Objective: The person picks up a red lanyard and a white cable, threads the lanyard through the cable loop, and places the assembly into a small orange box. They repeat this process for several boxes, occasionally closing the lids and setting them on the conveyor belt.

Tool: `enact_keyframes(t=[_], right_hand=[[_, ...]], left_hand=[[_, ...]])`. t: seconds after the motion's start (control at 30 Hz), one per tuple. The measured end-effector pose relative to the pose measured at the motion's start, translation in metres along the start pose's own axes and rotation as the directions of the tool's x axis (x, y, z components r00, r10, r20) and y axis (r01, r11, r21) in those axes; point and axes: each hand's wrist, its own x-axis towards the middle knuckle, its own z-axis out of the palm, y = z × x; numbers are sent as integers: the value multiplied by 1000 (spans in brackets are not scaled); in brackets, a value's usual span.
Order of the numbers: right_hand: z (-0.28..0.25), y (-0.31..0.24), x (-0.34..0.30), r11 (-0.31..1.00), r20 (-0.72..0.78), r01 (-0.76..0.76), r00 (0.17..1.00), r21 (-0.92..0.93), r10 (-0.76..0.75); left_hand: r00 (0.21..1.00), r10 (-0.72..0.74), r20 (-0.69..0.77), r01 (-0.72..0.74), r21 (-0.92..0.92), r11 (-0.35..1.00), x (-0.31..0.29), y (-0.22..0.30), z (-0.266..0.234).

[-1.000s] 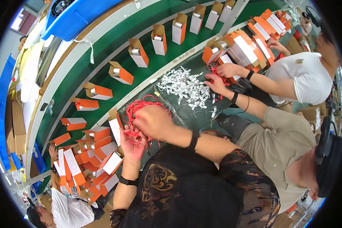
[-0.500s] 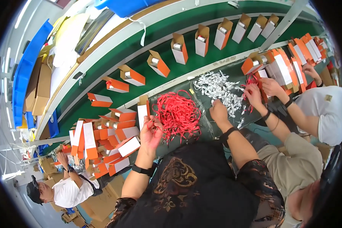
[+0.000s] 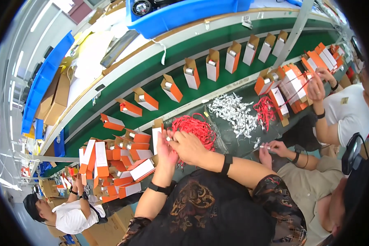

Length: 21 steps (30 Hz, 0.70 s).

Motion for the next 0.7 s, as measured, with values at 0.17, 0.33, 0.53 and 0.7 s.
enact_keyframes(t=[0.17,0.33,0.53,0.7], right_hand=[[-18,1,-9,974,-91,65,995,216,-46],[-17,47,-48,962,104,-225,972,154,211],[-21,79,-91,942,167,-330,934,65,315],[-28,90,-87,922,217,-386,903,25,372]], left_hand=[[974,9,-225,10,82,997,1,7,-1],[926,258,-274,-288,-74,955,30,57,42],[701,691,-176,-713,-169,681,64,155,112],[482,875,-43,-871,-135,473,121,191,131]])
